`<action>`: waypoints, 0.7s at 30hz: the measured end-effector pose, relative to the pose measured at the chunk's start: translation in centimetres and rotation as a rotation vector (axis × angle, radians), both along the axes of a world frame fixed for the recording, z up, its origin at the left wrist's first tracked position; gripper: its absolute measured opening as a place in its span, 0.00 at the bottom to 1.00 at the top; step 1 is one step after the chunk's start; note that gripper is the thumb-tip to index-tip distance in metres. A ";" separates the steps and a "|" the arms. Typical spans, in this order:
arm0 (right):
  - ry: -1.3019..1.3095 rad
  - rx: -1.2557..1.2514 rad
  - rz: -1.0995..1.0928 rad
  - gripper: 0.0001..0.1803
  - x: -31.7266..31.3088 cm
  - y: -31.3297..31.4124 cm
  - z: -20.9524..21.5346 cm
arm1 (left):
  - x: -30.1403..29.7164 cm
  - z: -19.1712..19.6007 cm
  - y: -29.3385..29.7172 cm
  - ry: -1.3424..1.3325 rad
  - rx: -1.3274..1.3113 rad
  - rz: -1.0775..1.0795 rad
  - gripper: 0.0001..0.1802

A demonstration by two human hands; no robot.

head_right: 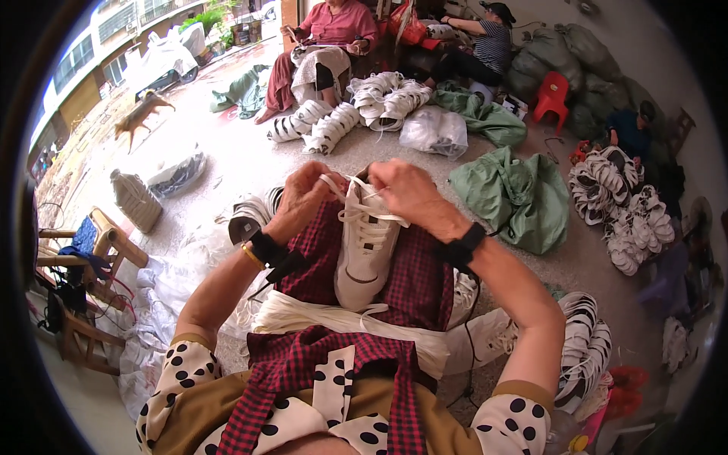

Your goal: Threading and lacing white sneakers in a factory workshop environment.

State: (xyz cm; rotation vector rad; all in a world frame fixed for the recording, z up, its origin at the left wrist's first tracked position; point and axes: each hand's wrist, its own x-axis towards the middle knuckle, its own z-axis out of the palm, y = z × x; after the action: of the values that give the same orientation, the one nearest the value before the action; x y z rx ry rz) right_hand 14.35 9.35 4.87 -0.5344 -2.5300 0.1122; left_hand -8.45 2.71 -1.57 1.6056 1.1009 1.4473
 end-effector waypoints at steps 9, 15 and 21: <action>0.074 -0.304 -0.093 0.16 3.6 0.8 -0.8 | -0.2 -0.8 -1.9 0.089 0.054 -0.005 0.10; -0.064 -0.387 -0.135 0.24 -0.5 0.4 -2.1 | -1.9 -1.7 -3.1 0.143 0.006 0.023 0.18; 0.438 -0.697 0.018 0.24 3.6 6.7 -4.8 | -1.0 0.1 -3.5 0.296 -0.008 0.076 0.20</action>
State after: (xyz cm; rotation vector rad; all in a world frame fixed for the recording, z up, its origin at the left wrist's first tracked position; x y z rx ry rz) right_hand 17.94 16.00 0.09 -0.6570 -2.0171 1.0240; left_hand -9.42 -0.77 -1.50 1.8310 1.3439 1.2771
